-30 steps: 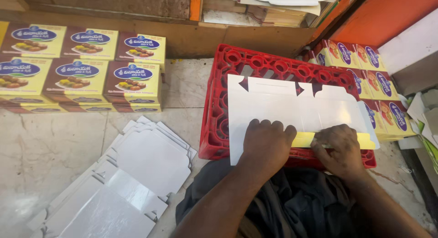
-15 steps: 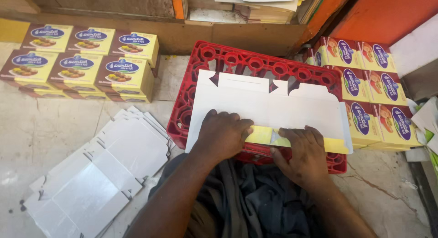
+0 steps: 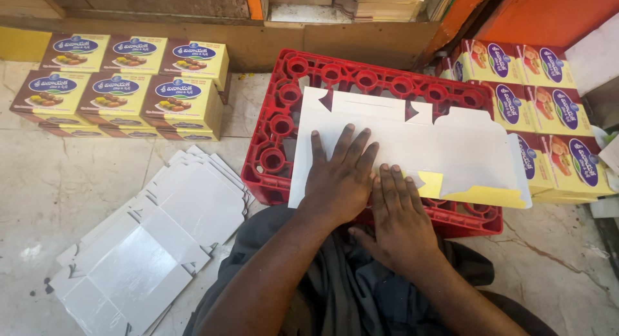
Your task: The person sits on the floor and folds flat cardboard sheets into small rectangular boxes. They fold the flaps, tuck the edges to form the box shape, and then place the finished boxes into a red plastic crate.
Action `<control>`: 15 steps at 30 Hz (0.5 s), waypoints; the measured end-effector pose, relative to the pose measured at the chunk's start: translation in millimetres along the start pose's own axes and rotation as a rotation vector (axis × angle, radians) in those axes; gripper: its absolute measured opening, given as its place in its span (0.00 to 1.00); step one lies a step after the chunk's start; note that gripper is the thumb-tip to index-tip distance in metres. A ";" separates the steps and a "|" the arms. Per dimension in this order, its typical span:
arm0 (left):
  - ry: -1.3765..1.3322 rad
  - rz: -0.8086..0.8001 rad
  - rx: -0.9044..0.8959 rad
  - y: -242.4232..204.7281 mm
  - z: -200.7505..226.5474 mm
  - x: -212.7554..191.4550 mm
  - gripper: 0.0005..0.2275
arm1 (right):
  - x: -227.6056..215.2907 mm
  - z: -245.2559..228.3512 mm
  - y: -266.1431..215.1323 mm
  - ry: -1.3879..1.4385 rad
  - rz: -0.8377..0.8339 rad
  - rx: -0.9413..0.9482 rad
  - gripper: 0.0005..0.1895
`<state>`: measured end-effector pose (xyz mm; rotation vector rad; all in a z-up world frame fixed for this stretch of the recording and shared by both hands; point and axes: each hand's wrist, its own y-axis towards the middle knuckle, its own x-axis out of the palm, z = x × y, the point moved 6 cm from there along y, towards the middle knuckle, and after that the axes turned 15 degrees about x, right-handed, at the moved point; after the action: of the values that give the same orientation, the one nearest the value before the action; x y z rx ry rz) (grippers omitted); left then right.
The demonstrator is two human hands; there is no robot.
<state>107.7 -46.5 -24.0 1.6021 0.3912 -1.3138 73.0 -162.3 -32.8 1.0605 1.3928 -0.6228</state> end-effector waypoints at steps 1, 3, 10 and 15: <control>-0.008 -0.016 -0.010 -1.8 -1.6 0.6 0.25 | 0.5 0.7 0.3 -0.014 -0.023 0.012 0.54; -0.020 -0.041 -0.030 -1.7 -5.0 1.9 0.25 | 0.3 1.1 0.3 -0.027 -0.048 0.035 0.53; 0.022 -0.117 -0.090 -16.2 -30.5 1.0 0.27 | 0.7 7.9 2.6 0.010 -0.060 0.021 0.45; 0.126 -0.118 -0.163 -40.0 -55.4 -21.9 0.27 | -4.1 8.0 0.6 0.064 -0.014 -0.012 0.44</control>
<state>100.7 24.7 -28.1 1.5479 0.6623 -1.2376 76.8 -170.0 -29.9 1.0695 1.4591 -0.5946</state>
